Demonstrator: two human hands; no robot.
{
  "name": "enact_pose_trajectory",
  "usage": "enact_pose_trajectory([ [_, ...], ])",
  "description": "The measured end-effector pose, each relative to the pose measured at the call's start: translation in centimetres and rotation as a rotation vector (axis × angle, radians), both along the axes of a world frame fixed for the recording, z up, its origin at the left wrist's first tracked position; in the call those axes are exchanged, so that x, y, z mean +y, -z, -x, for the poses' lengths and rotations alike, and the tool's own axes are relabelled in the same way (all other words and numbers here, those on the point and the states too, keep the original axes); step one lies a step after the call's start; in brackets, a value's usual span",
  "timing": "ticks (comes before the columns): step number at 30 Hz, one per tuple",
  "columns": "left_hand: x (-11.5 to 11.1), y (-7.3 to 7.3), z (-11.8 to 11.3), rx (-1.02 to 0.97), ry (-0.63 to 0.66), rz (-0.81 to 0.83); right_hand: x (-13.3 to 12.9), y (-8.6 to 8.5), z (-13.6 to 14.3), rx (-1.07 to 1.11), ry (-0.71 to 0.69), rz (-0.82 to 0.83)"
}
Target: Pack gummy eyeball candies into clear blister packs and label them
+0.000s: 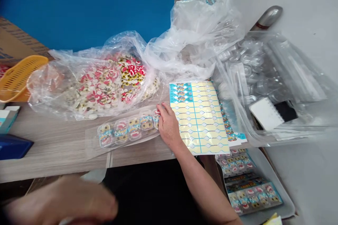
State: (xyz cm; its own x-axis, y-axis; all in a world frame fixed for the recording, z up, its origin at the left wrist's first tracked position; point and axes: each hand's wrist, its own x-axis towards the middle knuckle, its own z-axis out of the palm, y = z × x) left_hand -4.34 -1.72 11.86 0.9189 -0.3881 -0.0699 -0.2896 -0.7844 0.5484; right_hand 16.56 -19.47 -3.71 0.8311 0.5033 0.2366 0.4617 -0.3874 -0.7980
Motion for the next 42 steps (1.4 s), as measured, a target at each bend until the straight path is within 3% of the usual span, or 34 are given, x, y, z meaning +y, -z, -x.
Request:
enact_pose_trajectory([
  [1, -0.3, -0.1, -2.4, -0.014, -0.014, -0.025, 0.0, 0.0, 0.0, -0.001, -0.004, -0.001],
  [3, -0.9, 1.0, -7.8, -0.177, -0.125, -0.129, 0.0, 0.0, 0.0, -0.003, -0.012, -0.010],
  [6, -1.6, 4.6, -14.5, -0.223, -0.210, -0.367, 0.2, 0.0, 0.1, -0.003, 0.004, -0.034],
  [8, -2.2, 6.7, -16.6, -0.142, -0.204, -0.431, 0.3, 0.1, 0.1, 0.004, 0.028, -0.043],
  [11, -3.1, 8.2, -16.7, -0.067, -0.211, -0.452, 0.5, 0.1, 0.2, 0.032, 0.066, -0.052],
  [17, -4.2, 8.5, -15.5, -0.057, -0.245, -0.423, 0.5, 0.5, 0.6, 0.120, 0.123, -0.134],
  [27, -3.9, 10.5, -14.7, -0.199, -0.287, -0.276, 0.1, 0.9, 0.8, 0.256, 0.063, -0.310],
  [42, -3.2, 10.2, -15.0, -0.165, -0.185, -0.300, 0.3, 1.4, 0.6, 0.235, 0.066, -0.206],
])
